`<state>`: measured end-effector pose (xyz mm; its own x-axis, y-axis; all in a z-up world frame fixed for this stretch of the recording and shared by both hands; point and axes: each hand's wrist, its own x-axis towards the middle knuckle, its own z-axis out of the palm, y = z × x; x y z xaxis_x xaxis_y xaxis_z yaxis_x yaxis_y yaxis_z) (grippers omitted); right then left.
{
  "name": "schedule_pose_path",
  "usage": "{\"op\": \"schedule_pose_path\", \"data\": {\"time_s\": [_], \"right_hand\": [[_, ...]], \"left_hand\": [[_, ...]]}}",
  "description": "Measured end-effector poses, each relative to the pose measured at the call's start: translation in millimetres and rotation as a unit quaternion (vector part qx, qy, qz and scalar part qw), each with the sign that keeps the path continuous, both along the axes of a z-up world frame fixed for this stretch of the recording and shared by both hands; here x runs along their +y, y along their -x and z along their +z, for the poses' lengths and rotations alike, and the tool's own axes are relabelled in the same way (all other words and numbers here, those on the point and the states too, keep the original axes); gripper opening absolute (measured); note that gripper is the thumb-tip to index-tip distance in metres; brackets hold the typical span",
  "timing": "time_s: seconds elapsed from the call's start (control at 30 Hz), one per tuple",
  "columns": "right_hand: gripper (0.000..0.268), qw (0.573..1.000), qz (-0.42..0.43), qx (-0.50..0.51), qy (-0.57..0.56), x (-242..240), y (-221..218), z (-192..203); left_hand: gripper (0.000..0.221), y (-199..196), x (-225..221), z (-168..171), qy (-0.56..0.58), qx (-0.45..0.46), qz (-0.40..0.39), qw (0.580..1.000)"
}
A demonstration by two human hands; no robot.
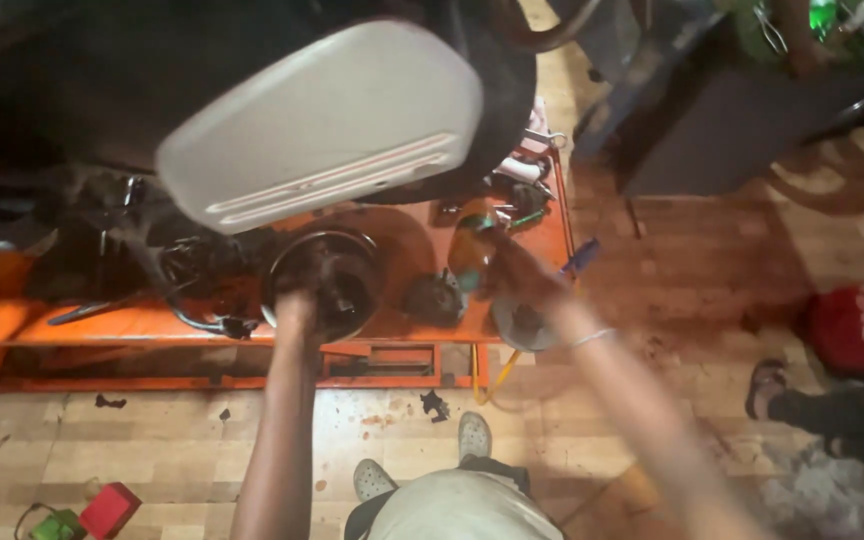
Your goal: The person pours liquid from a plastic bottle into a metal bowl and scrubs a brake drum and other scooter parts with a brush, working the parts in the bowl by hand. They then place the cleaned drum and small components on the orange lift table.
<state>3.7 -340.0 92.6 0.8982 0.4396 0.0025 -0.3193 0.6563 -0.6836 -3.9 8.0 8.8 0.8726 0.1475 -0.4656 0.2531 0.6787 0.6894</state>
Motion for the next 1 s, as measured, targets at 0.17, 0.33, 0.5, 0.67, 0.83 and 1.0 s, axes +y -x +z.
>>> {"op": "schedule_pose_path", "data": {"time_s": [0.17,0.33,0.5,0.67,0.83,1.0], "right_hand": [[0.061,0.619,0.164,-0.079,0.764,-19.6,-30.3,97.6],[0.070,0.373,0.099,-0.372,0.844,-3.5,-56.2,90.4],[0.060,0.300,-0.009,-0.518,0.801,15.6,-72.9,44.0],[0.058,0.509,-0.107,-0.537,0.664,-34.5,-60.6,125.9],[0.029,0.704,-0.412,-0.328,0.477,-174.9,-46.2,34.2],[0.045,0.882,-0.248,-0.136,0.377,-235.7,-31.7,-161.9]], "left_hand": [[0.039,35.8,-35.5,124.0,-0.370,0.030,0.056,0.927],[0.033,12.8,-48.6,79.7,-0.162,-0.224,0.163,0.947],[0.032,16.2,-61.1,77.1,0.032,-0.167,0.222,0.960],[0.039,26.4,-69.9,71.9,-0.024,-0.040,0.169,0.985],[0.035,28.0,-53.2,60.4,-0.101,-0.045,0.164,0.980],[0.053,40.9,-41.6,50.8,-0.060,-0.029,0.135,0.989]]}}
